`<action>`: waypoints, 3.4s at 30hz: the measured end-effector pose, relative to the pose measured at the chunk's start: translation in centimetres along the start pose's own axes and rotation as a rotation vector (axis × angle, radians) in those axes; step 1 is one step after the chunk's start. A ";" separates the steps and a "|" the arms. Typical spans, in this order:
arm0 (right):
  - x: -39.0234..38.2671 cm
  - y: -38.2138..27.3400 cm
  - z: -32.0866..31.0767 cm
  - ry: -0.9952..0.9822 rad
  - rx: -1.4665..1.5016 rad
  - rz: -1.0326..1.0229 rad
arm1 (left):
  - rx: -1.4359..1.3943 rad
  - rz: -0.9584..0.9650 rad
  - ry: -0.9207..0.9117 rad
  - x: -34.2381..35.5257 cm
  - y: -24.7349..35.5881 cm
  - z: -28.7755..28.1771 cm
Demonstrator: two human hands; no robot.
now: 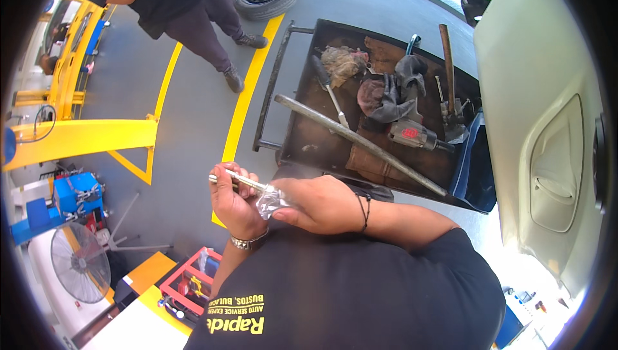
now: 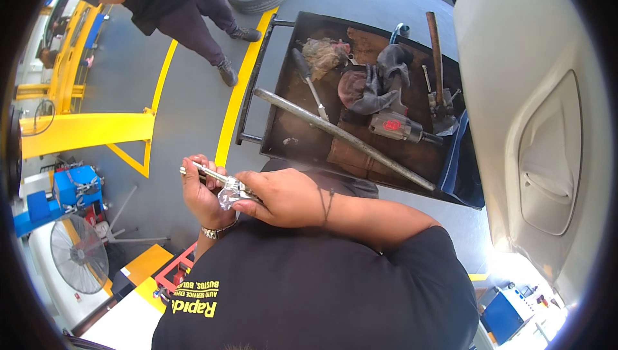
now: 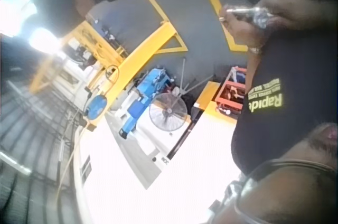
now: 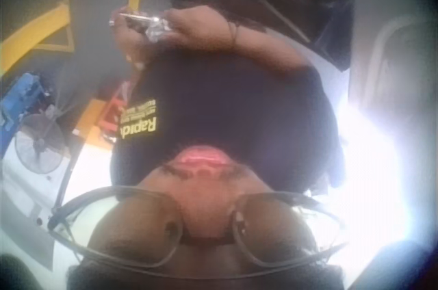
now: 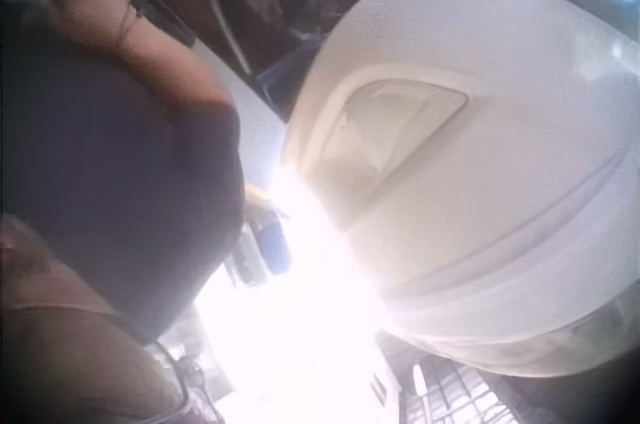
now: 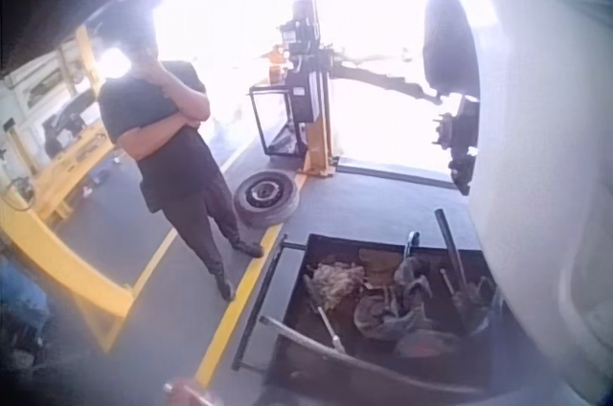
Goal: The person handles small metal parts and a bolt, wiping them with a cloth, then reaches under a lifted vehicle to work on the suspension area. The person moves to a tool chest, opens drawers, and selects tools before returning to the vehicle.
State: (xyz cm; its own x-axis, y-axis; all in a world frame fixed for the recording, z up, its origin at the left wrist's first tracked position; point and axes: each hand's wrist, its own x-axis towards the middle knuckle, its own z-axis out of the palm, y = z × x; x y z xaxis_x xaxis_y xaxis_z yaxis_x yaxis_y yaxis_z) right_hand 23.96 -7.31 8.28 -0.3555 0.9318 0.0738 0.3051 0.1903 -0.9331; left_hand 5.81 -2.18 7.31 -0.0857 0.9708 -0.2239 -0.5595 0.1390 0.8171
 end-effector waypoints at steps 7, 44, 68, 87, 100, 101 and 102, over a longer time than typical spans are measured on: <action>-0.2 1.7 0.3 0.196 0.114 -0.029 | -0.046 -0.098 -0.407 -0.9 0.7 0.4; 2.8 25.3 -16.9 0.977 -0.319 0.182 | -0.079 -0.135 0.505 -2.1 2.8 -17.7; -18.7 29.1 -20.7 0.765 -0.993 1.098 | 0.141 -0.268 0.275 1.5 0.7 -14.5; -17.0 30.0 -26.3 0.498 -0.785 1.216 | 0.144 -0.249 0.384 -0.2 -0.3 -16.3; -18.5 35.3 -28.3 0.620 -1.219 1.279 | 0.237 -0.261 0.378 -1.9 -1.6 -16.8; -18.2 34.5 -27.9 0.473 -1.275 1.353 | 0.231 -0.280 0.348 -1.9 -1.6 -16.7; -17.6 33.7 -27.0 0.451 -1.226 1.401 | 0.236 -0.277 0.354 -2.1 -1.8 -16.6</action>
State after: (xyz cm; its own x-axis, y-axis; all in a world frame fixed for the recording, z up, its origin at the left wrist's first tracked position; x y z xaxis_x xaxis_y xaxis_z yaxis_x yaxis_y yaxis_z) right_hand 64.31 -8.98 -14.97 0.8229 0.5505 -0.1406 0.5646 -0.7645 0.3111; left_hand -6.73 -7.66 -2.50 -0.2573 0.7713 -0.5822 -0.4031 0.4619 0.7900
